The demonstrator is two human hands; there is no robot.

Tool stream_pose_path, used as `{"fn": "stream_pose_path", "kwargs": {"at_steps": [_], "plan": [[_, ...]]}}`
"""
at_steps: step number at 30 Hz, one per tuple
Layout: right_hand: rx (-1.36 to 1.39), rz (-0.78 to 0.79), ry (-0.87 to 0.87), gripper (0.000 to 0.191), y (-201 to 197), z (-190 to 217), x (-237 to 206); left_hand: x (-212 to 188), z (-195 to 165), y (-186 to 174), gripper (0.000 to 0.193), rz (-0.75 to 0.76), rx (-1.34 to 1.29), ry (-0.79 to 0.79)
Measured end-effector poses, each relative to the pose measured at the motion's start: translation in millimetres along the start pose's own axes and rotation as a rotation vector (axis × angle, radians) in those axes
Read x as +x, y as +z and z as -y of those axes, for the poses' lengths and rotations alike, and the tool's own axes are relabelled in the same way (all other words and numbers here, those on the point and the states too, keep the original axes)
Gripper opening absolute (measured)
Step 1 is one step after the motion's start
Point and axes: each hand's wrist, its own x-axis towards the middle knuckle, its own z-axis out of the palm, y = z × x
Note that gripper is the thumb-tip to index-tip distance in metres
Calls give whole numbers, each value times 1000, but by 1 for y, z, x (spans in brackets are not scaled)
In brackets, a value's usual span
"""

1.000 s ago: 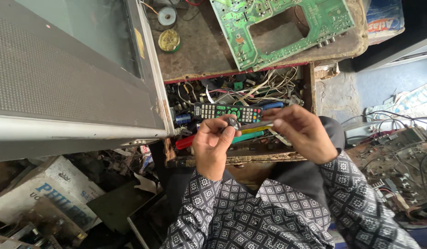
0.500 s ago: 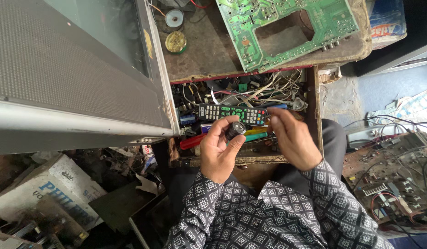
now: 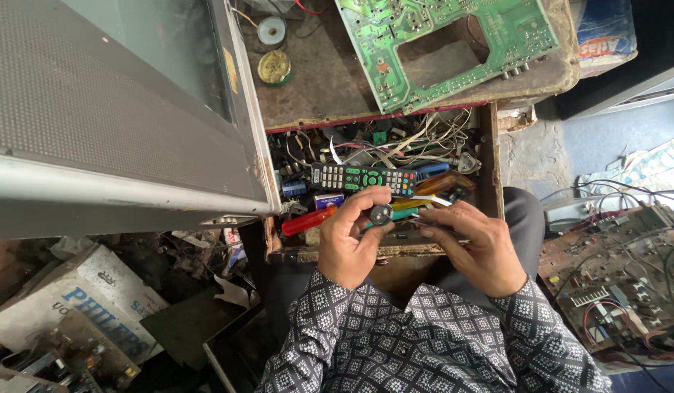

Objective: The person removes a cylindrical component from a circuit board using a screwdriver, then solders the board with a soldering iron.

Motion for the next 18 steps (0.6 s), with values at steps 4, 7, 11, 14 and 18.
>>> {"fn": "stream_pose_path", "kwargs": {"at_steps": [4, 7, 11, 14, 18], "plan": [[-44, -27, -164, 32, -1, 3, 1, -1, -2, 1, 46, 19, -2, 21], [-94, -35, -146, 32, -1, 6, 3, -1, -6, 1, 46, 29, 15, 21], [-96, -46, -225, 30, -1, 9, 6, -1, -13, 1, 47, 49, 122, 58], [-75, -38, -244, 31, 1, 11, 8, -1, -19, 3, 46, 89, 125, 25], [-74, -8, -239, 30, 3, 11, 11, 0, -26, 0, 50, 153, 144, 44]]}}
